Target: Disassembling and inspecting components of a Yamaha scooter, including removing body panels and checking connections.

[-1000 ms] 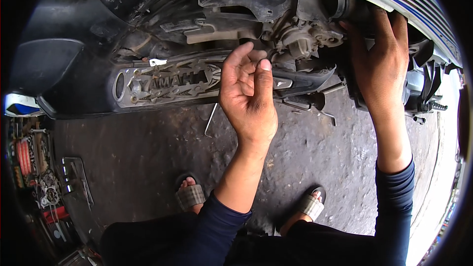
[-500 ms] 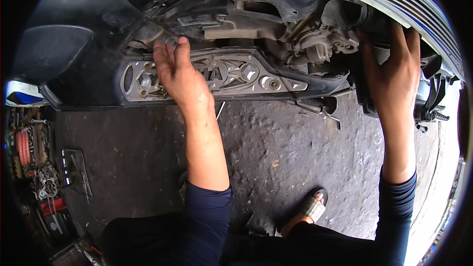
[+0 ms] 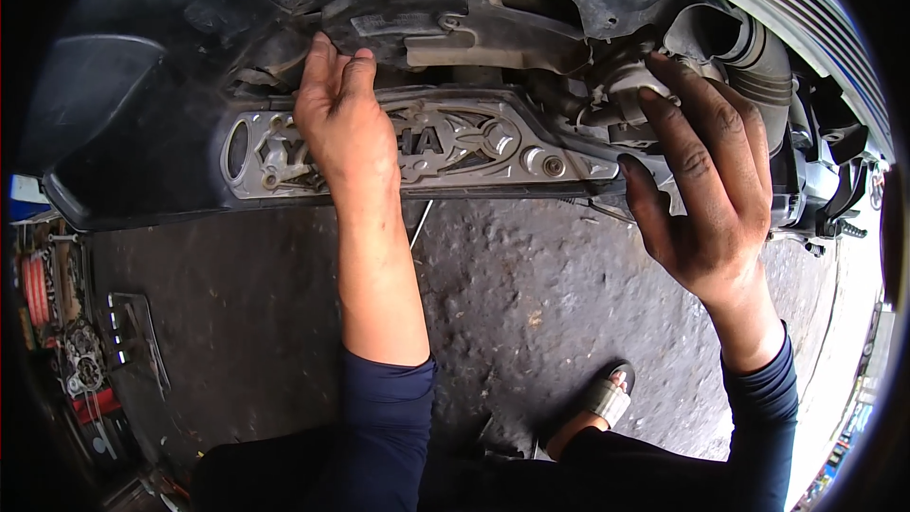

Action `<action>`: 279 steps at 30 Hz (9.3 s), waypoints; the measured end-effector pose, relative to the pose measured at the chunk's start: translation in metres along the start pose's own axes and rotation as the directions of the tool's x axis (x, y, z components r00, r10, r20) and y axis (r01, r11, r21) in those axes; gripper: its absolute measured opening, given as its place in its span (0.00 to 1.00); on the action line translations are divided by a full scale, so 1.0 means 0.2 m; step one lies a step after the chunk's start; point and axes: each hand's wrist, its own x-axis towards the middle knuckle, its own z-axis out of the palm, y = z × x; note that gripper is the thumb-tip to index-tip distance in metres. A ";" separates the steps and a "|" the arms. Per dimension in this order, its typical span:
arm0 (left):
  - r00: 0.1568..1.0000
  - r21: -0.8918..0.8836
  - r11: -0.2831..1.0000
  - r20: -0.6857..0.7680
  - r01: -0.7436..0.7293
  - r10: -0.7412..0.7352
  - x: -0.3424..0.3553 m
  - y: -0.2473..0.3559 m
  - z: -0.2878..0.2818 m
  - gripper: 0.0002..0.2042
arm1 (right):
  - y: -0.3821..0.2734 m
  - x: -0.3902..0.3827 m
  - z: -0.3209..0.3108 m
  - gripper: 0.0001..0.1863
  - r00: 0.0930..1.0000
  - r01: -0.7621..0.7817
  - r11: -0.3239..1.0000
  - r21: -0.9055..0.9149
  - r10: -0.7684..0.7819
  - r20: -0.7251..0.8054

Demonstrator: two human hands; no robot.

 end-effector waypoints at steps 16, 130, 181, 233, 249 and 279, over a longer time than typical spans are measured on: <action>0.999 0.030 0.999 0.043 0.019 -0.020 0.01 -0.05 -0.02 0.35 | -0.02 -0.35 0.00 0.10 0.992 -0.026 0.969 0.245 -0.005 0.128; 0.660 0.628 0.219 0.739 -0.747 0.133 0.69 1.19 0.39 0.18 | -0.02 0.33 -0.86 0.11 0.607 -0.399 0.799 0.449 0.598 -0.524; 0.829 -0.580 0.594 0.410 0.558 -0.379 -0.09 0.37 0.34 0.14 | 0.50 0.24 -1.16 0.65 0.742 -0.624 0.773 -0.113 0.541 -0.395; 0.777 0.343 0.862 0.623 -0.373 0.088 0.05 0.98 0.58 0.14 | 0.45 -0.14 -1.09 0.19 0.101 -0.710 0.275 0.648 0.951 -0.293; 0.026 0.068 -0.042 0.772 -0.997 0.635 0.01 1.50 1.42 0.50 | 0.92 0.45 -1.63 0.14 0.089 -0.243 0.349 0.905 0.937 -0.337; -0.066 0.008 -0.200 0.931 -0.980 0.360 -0.58 1.75 2.22 0.43 | 1.66 -0.19 -2.00 0.08 0.746 -0.525 0.847 -0.084 0.410 -0.525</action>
